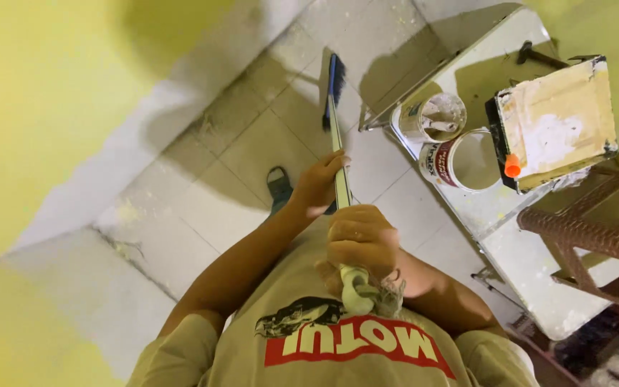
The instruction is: The person sweeps debris from a tiled floor using a brush attached to a long pole, moving around stacked tires and storage bins.
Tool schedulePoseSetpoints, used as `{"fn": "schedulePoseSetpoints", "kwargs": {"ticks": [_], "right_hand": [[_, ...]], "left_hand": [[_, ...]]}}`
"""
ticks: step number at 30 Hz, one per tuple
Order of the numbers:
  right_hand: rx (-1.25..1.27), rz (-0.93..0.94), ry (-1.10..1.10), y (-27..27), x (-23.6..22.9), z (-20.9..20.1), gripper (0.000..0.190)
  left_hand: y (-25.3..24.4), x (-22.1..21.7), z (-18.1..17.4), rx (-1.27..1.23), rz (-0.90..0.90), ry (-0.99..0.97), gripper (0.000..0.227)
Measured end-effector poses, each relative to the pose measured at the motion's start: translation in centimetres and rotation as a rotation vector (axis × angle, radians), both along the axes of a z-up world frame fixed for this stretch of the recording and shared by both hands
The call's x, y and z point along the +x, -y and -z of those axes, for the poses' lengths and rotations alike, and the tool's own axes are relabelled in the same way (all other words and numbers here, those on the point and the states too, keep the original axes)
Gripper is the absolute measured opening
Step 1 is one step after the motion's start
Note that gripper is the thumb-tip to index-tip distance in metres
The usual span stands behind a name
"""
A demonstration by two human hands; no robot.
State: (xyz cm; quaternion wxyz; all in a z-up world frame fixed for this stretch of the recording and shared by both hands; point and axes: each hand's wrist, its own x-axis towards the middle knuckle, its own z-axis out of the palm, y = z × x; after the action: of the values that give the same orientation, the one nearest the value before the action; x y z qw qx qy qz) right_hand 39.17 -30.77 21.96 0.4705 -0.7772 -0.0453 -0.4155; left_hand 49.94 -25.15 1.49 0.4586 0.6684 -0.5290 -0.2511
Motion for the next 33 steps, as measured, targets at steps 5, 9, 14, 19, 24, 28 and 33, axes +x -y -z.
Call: {"fn": "schedulePoseSetpoints", "kwargs": {"ticks": [5, 9, 14, 19, 24, 28, 33], "right_hand": [[0.038, 0.234, 0.045, -1.9, 3.1, 1.9, 0.024], [0.049, 0.361, 0.071, -2.4, 4.0, 4.9, 0.026], [0.009, 0.342, 0.098, -2.2, 5.0, 7.3, 0.037], [0.01, 0.441, 0.016, 0.2, 5.7, 6.9, 0.03], [-0.007, 0.442, 0.057, 5.8, 8.2, 6.8, 0.03], [0.023, 0.445, 0.062, 9.0, 7.9, 6.9, 0.029], [0.029, 0.455, 0.048, 12.2, 7.7, 6.5, 0.029]], "left_hand": [[1.6, 4.1, -0.7, -0.087, 0.047, 0.021, 0.018], [2.7, 5.6, -1.3, -0.086, 0.095, 0.046, 0.014], [4.9, 7.3, -2.0, -0.041, 0.186, 0.022, 0.011], [7.7, 8.2, -0.4, -0.074, 0.234, 0.022, 0.013], [13.1, 9.5, 1.3, -0.071, 0.218, 0.001, 0.015], [16.3, 9.5, 0.8, -0.01, 0.206, 0.012, 0.02], [20.2, 9.9, 0.6, 0.035, 0.32, 0.105, 0.036]]}}
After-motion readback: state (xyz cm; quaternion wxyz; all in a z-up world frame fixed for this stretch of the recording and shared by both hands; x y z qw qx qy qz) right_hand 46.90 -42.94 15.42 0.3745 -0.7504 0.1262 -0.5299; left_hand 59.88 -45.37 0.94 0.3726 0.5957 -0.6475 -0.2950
